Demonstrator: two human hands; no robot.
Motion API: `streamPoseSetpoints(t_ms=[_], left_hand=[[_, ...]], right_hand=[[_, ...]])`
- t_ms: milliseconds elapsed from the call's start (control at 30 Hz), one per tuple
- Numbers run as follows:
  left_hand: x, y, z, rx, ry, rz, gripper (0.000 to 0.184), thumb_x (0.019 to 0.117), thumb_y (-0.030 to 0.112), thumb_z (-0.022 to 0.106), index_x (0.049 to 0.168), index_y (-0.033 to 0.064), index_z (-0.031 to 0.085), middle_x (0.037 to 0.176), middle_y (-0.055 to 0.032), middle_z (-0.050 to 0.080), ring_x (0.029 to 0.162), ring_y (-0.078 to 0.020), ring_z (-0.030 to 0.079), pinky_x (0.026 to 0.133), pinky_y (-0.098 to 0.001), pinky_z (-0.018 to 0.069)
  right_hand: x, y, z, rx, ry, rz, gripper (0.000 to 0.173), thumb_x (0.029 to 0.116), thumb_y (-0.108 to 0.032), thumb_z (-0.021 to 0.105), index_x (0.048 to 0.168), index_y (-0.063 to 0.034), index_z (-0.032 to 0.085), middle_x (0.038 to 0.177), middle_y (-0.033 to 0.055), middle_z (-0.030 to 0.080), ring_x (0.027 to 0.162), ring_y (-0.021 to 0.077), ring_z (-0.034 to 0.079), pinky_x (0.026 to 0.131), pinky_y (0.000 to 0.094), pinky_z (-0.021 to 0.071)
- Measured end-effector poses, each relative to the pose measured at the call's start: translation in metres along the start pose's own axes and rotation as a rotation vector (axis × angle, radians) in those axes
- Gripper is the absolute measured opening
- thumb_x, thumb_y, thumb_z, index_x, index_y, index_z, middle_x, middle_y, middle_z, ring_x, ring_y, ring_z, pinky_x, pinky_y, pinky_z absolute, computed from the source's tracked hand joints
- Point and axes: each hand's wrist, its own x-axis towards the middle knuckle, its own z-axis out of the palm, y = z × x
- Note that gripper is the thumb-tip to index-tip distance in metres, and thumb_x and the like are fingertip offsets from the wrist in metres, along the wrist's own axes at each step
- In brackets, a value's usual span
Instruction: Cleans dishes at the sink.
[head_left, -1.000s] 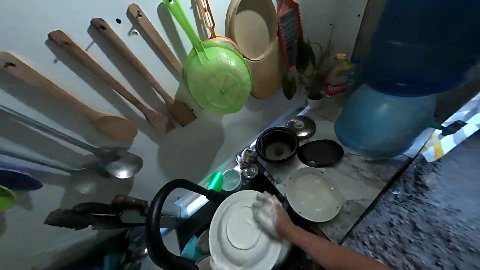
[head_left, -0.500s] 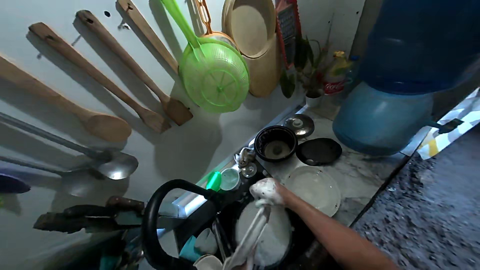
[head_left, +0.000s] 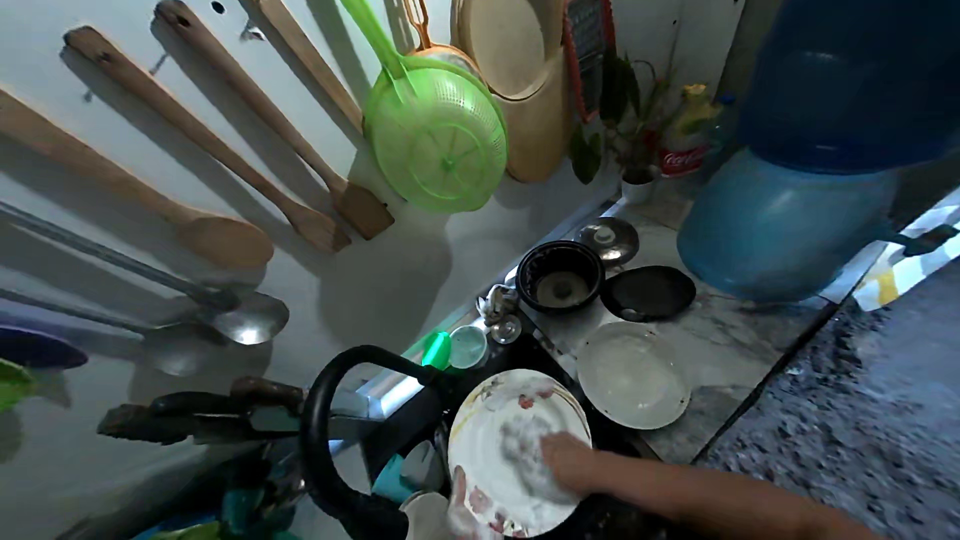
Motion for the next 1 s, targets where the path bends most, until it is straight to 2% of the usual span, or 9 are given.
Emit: streamPoseSetpoints(t_ms=[67, 167, 300, 400, 500, 567, 700, 867, 1000], left_hand=[[0.003, -0.006, -0.001, 0.037, 0.049, -0.008, 0.03, 0.1097, 0.025, 0.038, 0.116, 0.0039, 0.058, 0.084, -0.0052, 0.069, 0.072, -0.0103, 0.07, 0.064, -0.0295, 0.0608], [-0.01, -0.005, 0.024, 0.081, -0.01, -0.092, 0.031, 0.1103, 0.024, 0.038, 0.125, 0.0017, 0.055, 0.092, -0.0055, 0.069, 0.076, -0.0098, 0.069, 0.067, -0.0293, 0.0599], [0.001, -0.007, 0.024, 0.044, -0.067, -0.051, 0.038, 0.1107, 0.022, 0.034, 0.129, -0.0037, 0.054, 0.109, -0.0119, 0.069, 0.096, -0.0161, 0.069, 0.085, -0.037, 0.0593], [0.016, -0.014, 0.003, 0.01, -0.037, -0.053, 0.033, 0.1094, 0.029, 0.039, 0.121, 0.0039, 0.057, 0.089, -0.0051, 0.068, 0.077, -0.0121, 0.069, 0.07, -0.0337, 0.0602], [0.021, -0.026, -0.002, 0.004, -0.069, -0.039, 0.027, 0.1086, 0.028, 0.042, 0.108, 0.0084, 0.06, 0.069, 0.0016, 0.064, 0.057, -0.0079, 0.064, 0.055, -0.0276, 0.0583], [-0.001, -0.012, 0.024, -0.006, -0.091, -0.14, 0.031, 0.1108, 0.027, 0.037, 0.116, 0.0082, 0.06, 0.08, -0.0005, 0.071, 0.069, -0.0091, 0.071, 0.061, -0.0294, 0.0616], [-0.013, 0.001, 0.055, 0.097, -0.044, -0.175, 0.027, 0.1105, 0.021, 0.037, 0.116, 0.0064, 0.059, 0.075, 0.0003, 0.066, 0.059, -0.0043, 0.064, 0.052, -0.0223, 0.0549], [-0.005, 0.008, 0.054, 0.197, -0.105, -0.101, 0.034, 0.108, 0.017, 0.042, 0.136, 0.0002, 0.048, 0.098, -0.0054, 0.067, 0.076, -0.0055, 0.067, 0.066, -0.025, 0.0587], [0.018, 0.01, 0.028, 0.088, -0.168, -0.058, 0.038, 0.1058, 0.014, 0.042, 0.141, 0.0005, 0.046, 0.118, -0.0119, 0.065, 0.101, -0.0138, 0.069, 0.085, -0.035, 0.0598]], right_hand=[[0.01, 0.013, -0.017, -0.035, 0.102, 0.177, 0.05, 0.101, -0.013, 0.057, 0.142, 0.0139, 0.048, 0.148, 0.0345, 0.047, 0.139, 0.0498, 0.044, 0.115, 0.0638, 0.0329], [0.026, -0.012, -0.034, 0.045, 0.16, 0.264, 0.057, 0.1027, -0.013, 0.054, 0.149, 0.0145, 0.038, 0.157, 0.0352, 0.035, 0.148, 0.0486, 0.032, 0.122, 0.0593, 0.0228], [0.016, -0.039, -0.011, 0.086, 0.059, 0.005, 0.051, 0.0991, -0.014, 0.062, 0.139, 0.0154, 0.05, 0.145, 0.035, 0.049, 0.139, 0.0473, 0.045, 0.117, 0.0585, 0.0335], [-0.009, -0.018, -0.013, 0.009, -0.036, 0.045, 0.053, 0.0985, -0.007, 0.06, 0.143, 0.0163, 0.045, 0.15, 0.0358, 0.044, 0.143, 0.0494, 0.04, 0.119, 0.0616, 0.0266], [-0.006, 0.024, -0.028, -0.064, 0.267, 0.191, 0.056, 0.0995, -0.022, 0.06, 0.149, 0.003, 0.049, 0.154, 0.0309, 0.042, 0.145, 0.0487, 0.037, 0.118, 0.0662, 0.0259], [0.012, 0.046, -0.045, -0.079, 0.53, 0.246, 0.056, 0.102, -0.037, 0.051, 0.153, -0.0144, 0.049, 0.157, 0.0216, 0.044, 0.145, 0.0402, 0.042, 0.116, 0.061, 0.036], [0.015, 0.064, -0.083, 0.217, 0.612, 0.402, 0.046, 0.1044, -0.037, 0.051, 0.142, -0.0094, 0.057, 0.133, 0.0184, 0.064, 0.123, 0.0337, 0.063, 0.104, 0.0544, 0.0492], [-0.017, 0.113, -0.101, 0.151, 0.593, 0.605, 0.053, 0.1049, -0.022, 0.052, 0.152, 0.0001, 0.044, 0.152, 0.0306, 0.044, 0.143, 0.047, 0.041, 0.117, 0.0602, 0.0338], [-0.047, 0.158, -0.095, -0.029, 0.708, 0.693, 0.05, 0.1032, -0.03, 0.056, 0.15, -0.0144, 0.052, 0.162, 0.0252, 0.034, 0.147, 0.0484, 0.035, 0.115, 0.0675, 0.0326]])
